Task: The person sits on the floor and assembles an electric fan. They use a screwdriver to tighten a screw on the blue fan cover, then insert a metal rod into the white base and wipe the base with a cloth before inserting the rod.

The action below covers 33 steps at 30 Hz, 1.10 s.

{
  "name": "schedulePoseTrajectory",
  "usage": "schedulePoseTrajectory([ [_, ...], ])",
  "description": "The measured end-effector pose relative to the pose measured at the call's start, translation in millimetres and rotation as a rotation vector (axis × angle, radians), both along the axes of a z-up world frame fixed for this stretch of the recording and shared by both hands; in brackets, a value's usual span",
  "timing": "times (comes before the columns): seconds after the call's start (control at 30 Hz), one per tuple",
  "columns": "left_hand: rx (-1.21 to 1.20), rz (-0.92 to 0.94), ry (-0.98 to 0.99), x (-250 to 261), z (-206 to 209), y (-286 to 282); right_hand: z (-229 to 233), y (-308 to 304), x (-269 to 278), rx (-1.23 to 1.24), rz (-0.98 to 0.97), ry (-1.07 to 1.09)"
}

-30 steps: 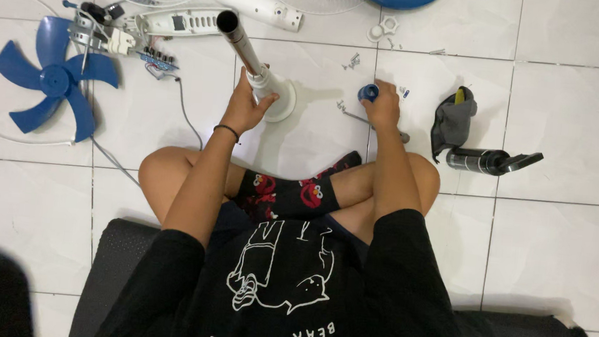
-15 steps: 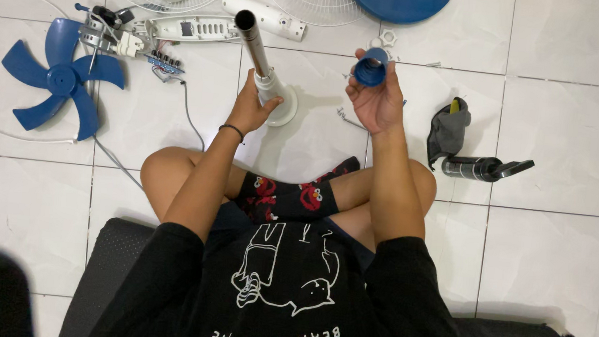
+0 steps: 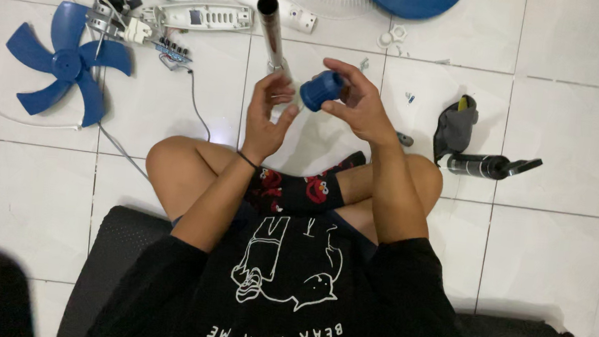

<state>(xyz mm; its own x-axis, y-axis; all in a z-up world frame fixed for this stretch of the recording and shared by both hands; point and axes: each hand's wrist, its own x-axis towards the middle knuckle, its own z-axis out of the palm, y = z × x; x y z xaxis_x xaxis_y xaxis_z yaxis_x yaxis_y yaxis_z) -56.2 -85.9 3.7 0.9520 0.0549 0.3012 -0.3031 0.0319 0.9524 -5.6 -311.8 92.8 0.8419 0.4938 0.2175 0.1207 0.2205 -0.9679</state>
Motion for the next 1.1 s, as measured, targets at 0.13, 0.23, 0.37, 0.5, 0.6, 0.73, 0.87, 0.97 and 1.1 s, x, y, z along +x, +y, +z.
schedulePoseTrajectory([
  [0.13, -0.164, -0.35, 0.072, -3, 10, -15, -23, -13, -12, -0.213, -0.028, -0.003],
  [0.23, -0.24, -0.335, 0.264, 5, 7, -25, -58, -43, -5, -0.217, -0.186, 0.074],
  [0.37, -0.51, -0.271, 0.472, 1, -5, -27, -123, -140, 31, -0.536, -0.807, 0.197],
  [0.5, -0.531, -0.252, 0.495, 0, -10, -22, -182, -227, 38, -1.028, -1.165, 0.208],
  [0.6, -0.587, -0.282, 0.53, 3, -10, -21, -206, -248, 30, -1.286, -1.28, 0.255],
  [0.73, -0.542, -0.257, 0.567, 6, -12, -19, -214, -253, 27, -1.172, -1.46, 0.37],
  [0.87, -0.465, -0.22, 0.582, 6, -18, -21, -219, -270, 39, -1.312, -1.463, 0.26],
  [0.97, -0.477, -0.213, 0.591, 9, -19, -22, -230, -280, 45, -1.295, -1.265, 0.514],
  [1.1, -0.469, -0.202, 0.581, 8, -19, -17, -248, -281, 42, -1.122, -1.428, 0.226],
])
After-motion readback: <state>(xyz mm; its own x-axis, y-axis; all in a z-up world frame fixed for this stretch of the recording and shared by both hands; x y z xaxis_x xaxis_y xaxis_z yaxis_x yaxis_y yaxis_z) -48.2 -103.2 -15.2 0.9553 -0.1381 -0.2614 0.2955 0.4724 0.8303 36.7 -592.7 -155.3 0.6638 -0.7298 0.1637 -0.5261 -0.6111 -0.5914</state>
